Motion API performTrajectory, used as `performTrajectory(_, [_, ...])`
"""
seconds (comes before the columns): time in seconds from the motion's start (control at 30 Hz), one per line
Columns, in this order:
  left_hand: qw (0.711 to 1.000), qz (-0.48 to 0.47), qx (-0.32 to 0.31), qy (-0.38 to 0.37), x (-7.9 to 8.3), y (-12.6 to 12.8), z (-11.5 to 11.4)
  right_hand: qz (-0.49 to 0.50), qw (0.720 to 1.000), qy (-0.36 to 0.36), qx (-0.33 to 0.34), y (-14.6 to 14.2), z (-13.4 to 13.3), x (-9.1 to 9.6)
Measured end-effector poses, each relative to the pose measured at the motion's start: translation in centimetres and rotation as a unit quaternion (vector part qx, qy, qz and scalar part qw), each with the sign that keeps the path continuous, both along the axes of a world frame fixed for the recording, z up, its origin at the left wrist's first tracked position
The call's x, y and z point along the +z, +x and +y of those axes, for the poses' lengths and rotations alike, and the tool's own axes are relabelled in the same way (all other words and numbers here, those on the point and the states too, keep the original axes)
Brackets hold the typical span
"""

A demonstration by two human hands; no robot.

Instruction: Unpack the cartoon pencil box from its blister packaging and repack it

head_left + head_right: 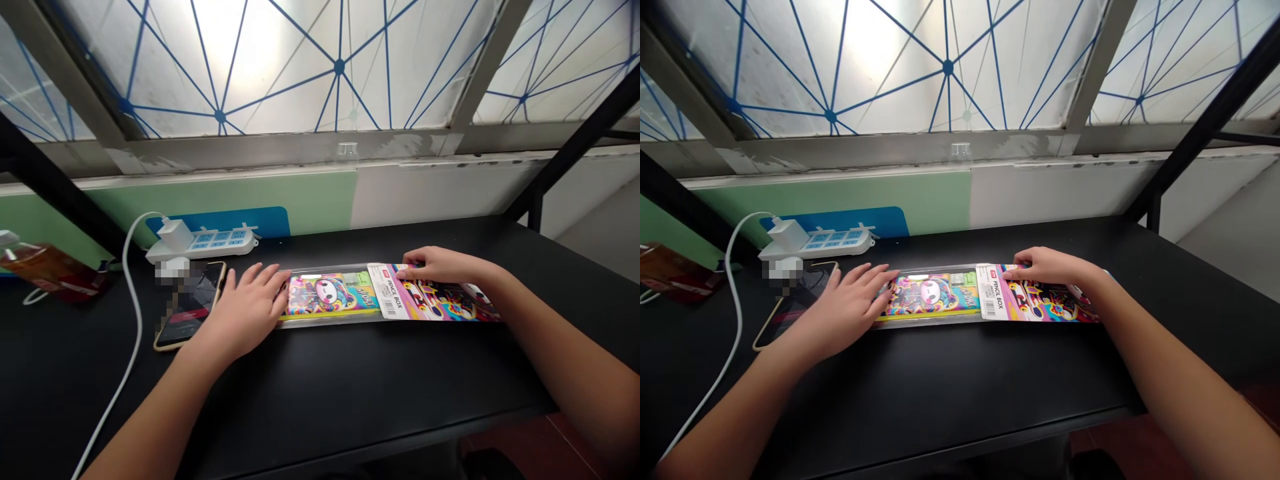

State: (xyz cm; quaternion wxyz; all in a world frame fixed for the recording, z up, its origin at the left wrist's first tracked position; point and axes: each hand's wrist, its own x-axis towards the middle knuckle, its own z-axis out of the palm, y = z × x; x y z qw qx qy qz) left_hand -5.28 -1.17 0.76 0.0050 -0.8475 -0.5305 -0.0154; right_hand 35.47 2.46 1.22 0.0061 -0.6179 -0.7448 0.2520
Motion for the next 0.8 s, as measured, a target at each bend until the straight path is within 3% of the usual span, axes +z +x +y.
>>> performTrajectory(0.2, [0.998,-0.035,-0.011,0.058,0.1,-0.2,0.0,0.118,0.993,-0.015,0.01,0.2,0.0,-0.5])
performTrajectory(0.3, [0.996,-0.081,-0.023,0.033,-0.2,0.7,-0.2,0.165,0.986,0.002,0.014,-1.3,-0.2,-0.7])
performTrajectory(0.43, [0.995,-0.101,-0.017,-0.019,-0.5,1.5,-0.4,0.147,0.989,0.023,-0.01,-3.0,-0.5,-0.8])
performTrajectory(0.8, [0.993,-0.11,-0.043,-0.022,-0.7,1.5,-0.2,0.156,0.987,0.024,-0.015,-3.7,-0.5,-1.0])
